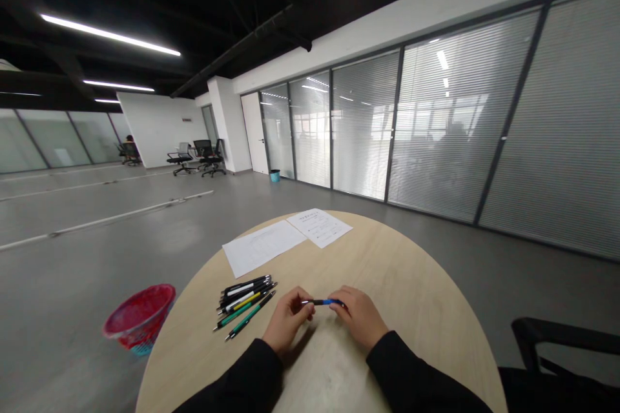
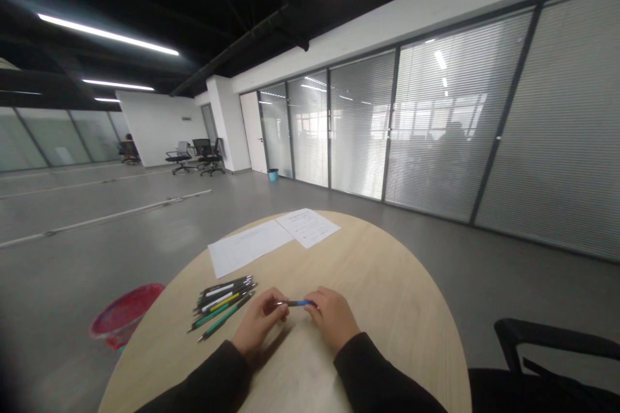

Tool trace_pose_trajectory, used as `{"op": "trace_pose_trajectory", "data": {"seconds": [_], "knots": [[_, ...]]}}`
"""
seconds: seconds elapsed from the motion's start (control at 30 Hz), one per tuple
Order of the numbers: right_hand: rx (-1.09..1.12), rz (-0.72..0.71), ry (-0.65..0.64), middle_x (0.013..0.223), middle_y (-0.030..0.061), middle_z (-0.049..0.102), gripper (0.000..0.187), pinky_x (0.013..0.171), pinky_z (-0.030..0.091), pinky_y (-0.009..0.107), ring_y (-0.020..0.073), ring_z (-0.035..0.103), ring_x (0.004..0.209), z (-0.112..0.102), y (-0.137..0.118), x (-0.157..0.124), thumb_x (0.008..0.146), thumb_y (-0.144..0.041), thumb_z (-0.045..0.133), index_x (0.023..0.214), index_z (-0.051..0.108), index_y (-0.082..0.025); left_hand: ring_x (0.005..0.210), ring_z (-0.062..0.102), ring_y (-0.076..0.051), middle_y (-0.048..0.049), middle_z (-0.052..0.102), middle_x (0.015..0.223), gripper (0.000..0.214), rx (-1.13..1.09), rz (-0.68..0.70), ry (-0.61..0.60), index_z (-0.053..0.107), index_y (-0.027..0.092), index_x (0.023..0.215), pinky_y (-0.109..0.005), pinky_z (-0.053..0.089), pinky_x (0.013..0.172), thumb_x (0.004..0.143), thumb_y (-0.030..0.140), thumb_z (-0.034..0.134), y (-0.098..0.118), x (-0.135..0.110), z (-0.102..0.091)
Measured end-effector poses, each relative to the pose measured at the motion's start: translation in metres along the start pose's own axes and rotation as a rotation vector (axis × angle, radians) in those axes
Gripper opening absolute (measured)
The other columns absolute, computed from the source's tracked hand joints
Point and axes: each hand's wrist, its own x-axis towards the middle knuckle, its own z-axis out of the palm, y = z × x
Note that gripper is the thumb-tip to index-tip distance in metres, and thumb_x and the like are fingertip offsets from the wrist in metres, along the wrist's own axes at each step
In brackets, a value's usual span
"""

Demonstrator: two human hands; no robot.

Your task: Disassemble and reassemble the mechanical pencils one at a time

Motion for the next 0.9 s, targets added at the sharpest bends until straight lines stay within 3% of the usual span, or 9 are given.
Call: {"op": "trace_pose_trajectory", "data": {"seconds": [0.17,0.53,0.9], "knots": [[0.015,0.069,-0.028,0.091,0.0046,0.07,0.016,0.082,0.044,0.028,0.0198,0.063,0.087,-0.005,0.016,0.0,0.089,-0.026,0.058,0.092,0.073,-0.021,0.06,0.055,-0.014,-0.0013,0.063,0.064,0.032,-0.005,-0.053,-0.007,0.061,0.015,0.074,-0.024,0.039,0.058,0.073,0.044,0.074,-0.006,0.003,-0.005],[0.292,0.187,0.055,0.089,0.0073,0.074,0.025,0.076,0.048,0.032,0.0224,0.064,0.081,-0.004,0.046,-0.003,0.082,-0.027,0.055,0.093,0.077,-0.018,0.059,0.056,-0.014,-0.0029,0.066,0.063,0.031,-0.066,-0.105,-0.092,0.06,0.015,0.073,-0.025,0.04,0.06,0.075,0.043,0.073,0.0,0.015,-0.011],[0.511,0.333,0.067,0.062,0.0033,0.066,0.034,0.055,0.044,0.026,0.0173,0.057,0.058,0.012,0.071,-0.002,0.076,-0.032,0.056,0.096,0.076,-0.013,0.054,0.054,-0.012,-0.001,0.061,0.057,0.036,-0.071,-0.117,-0.024,0.057,0.015,0.067,-0.025,0.038,0.057,0.067,0.045,0.078,-0.001,0.016,-0.012]]}}
